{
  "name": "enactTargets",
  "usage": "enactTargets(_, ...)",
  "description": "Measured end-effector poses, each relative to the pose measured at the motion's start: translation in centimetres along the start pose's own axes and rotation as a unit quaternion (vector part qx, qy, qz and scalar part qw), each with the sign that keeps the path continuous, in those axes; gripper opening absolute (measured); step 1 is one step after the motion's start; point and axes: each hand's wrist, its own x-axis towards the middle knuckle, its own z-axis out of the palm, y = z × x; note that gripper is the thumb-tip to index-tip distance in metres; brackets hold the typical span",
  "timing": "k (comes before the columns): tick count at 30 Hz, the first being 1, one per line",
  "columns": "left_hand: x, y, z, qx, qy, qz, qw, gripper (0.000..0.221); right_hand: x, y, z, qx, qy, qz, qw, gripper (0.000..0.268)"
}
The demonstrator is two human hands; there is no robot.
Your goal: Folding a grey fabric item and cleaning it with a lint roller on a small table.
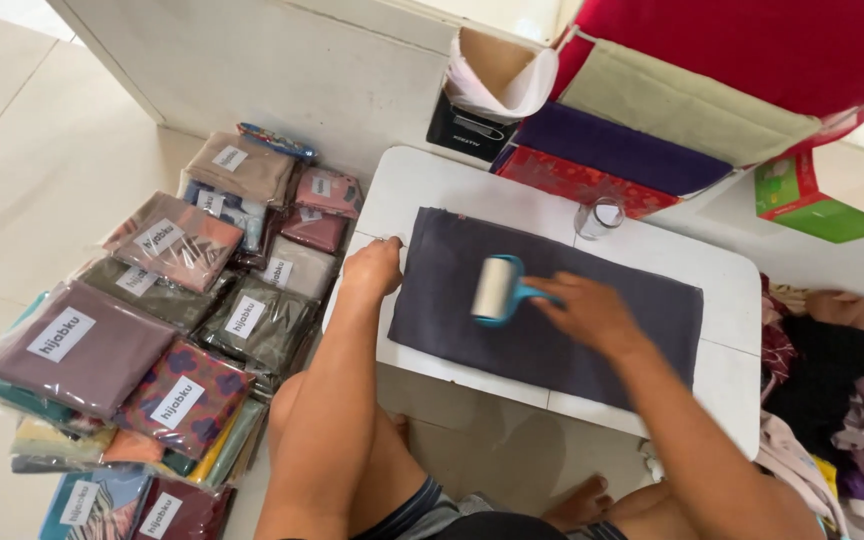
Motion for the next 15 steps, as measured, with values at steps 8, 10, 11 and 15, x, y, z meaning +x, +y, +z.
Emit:
enactTargets(8, 0.6, 0.3, 0.6, 0.004, 0.012, 0.001, 1.000, 0.048, 0.7, 5.3, 1.1, -0.139, -0.072, 0.060, 0.986, 0.036)
enactTargets(10, 0.8, 0.3, 0.7, 0.005, 0.006, 0.005, 1.000, 0.048, 3.1, 2.8, 2.7, -0.114, -0.052, 0.023, 0.992, 0.037)
enactTargets(11, 0.7, 0.3, 0.7, 0.007, 0.007, 0.005, 1.000, 0.048, 4.0, 0.9, 3.3, -0.113, -0.050, 0.022, 0.992, 0.037)
enactTargets(15, 0.4, 0.5, 0.3, 0.009, 0.012, 0.012, 1.000, 0.047, 6.8, -4.4, 5.5, -0.016, -0.005, -0.011, 1.000, 0.041)
